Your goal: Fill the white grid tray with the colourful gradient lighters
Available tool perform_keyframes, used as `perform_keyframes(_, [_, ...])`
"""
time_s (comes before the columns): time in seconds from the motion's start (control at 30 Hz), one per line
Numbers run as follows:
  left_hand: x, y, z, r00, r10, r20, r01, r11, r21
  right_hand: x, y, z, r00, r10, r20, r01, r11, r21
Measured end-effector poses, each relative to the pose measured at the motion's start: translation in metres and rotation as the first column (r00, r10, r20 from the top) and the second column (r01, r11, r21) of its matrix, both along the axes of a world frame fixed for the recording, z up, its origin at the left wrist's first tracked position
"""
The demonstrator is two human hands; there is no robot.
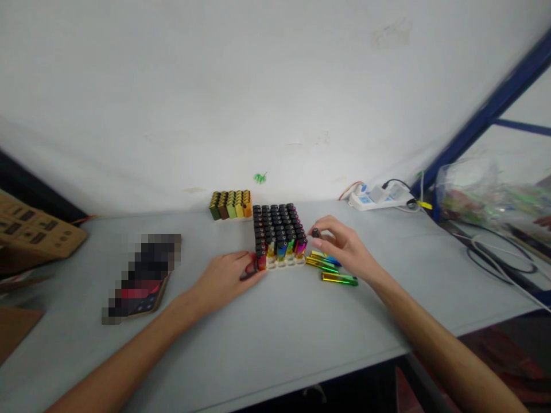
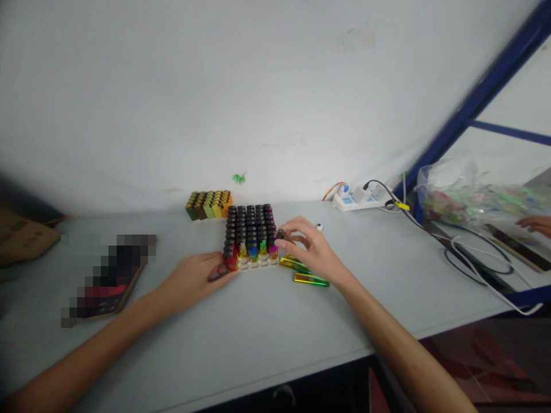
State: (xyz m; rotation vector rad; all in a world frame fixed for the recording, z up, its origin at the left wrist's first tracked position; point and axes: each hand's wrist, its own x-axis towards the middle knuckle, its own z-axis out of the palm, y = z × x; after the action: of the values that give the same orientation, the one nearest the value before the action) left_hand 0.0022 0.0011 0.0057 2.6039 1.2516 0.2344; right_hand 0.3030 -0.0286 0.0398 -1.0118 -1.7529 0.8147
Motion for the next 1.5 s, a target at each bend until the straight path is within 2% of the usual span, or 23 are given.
perform_keyframes(0.13, [0.001,0.000,0.001,1.000,-0.012,0.002,0.012,1.000,0.005,-0.010,0.002,0.010,0.983,-0.028,0.184,0.015,0.997,0.075])
perform_keyframes(0.3, [0.000,-0.001,-0.002,1.000,-0.010,0.014,0.010,0.999,0.035,-0.036,0.007,0.020,0.904,0.034,0.426,-0.113,0.980,0.162])
perform_keyframes(0.43, [-0.001,0.000,-0.006,0.999,-0.019,0.043,0.017,0.998,0.059,-0.055,0.022,0.013,0.800,-0.027,0.599,-0.243,0.898,0.366])
perform_keyframes(0.53, [-0.002,0.000,-0.008,0.998,-0.025,0.055,0.020,0.997,0.077,-0.061,0.033,0.006,0.793,-0.082,0.604,-0.264,0.847,0.461])
perform_keyframes(0.73, [-0.002,-0.001,-0.009,0.999,0.001,0.047,-0.005,0.996,0.087,-0.063,0.038,-0.001,0.848,-0.037,0.528,-0.239,0.863,0.445])
perform_keyframes(0.8, [-0.002,-0.001,-0.008,0.999,0.000,0.048,-0.004,0.997,0.078,-0.064,0.036,-0.003,0.839,-0.075,0.539,-0.210,0.870,0.447])
perform_keyframes(0.93, [-0.001,-0.001,-0.005,0.999,-0.010,0.039,0.008,0.998,0.057,-0.063,0.034,0.000,0.778,-0.163,0.606,-0.207,0.845,0.493])
perform_keyframes(1.0, [-0.001,-0.001,-0.003,0.999,-0.001,0.033,-0.001,0.999,0.053,-0.059,0.033,0.007,0.791,-0.137,0.597,-0.210,0.855,0.474])
perform_keyframes(1.13, [-0.001,-0.001,-0.002,1.000,-0.014,0.018,0.014,0.999,0.037,-0.037,0.033,0.028,0.878,-0.073,0.474,-0.134,0.912,0.389])
perform_keyframes(1.27, [-0.002,0.001,-0.005,0.999,-0.022,0.031,0.021,0.999,0.046,0.004,0.026,0.042,0.869,-0.055,0.492,-0.069,0.971,0.231])
perform_keyframes(1.37, [-0.002,0.001,-0.006,0.999,-0.013,0.031,0.012,0.999,0.035,0.033,0.011,0.039,0.830,0.012,0.558,-0.072,0.994,0.086])
perform_keyframes(1.5, [-0.001,0.001,-0.004,1.000,0.001,0.023,-0.001,1.000,0.018,0.060,-0.019,0.019,0.784,0.060,0.618,-0.059,0.998,-0.022])
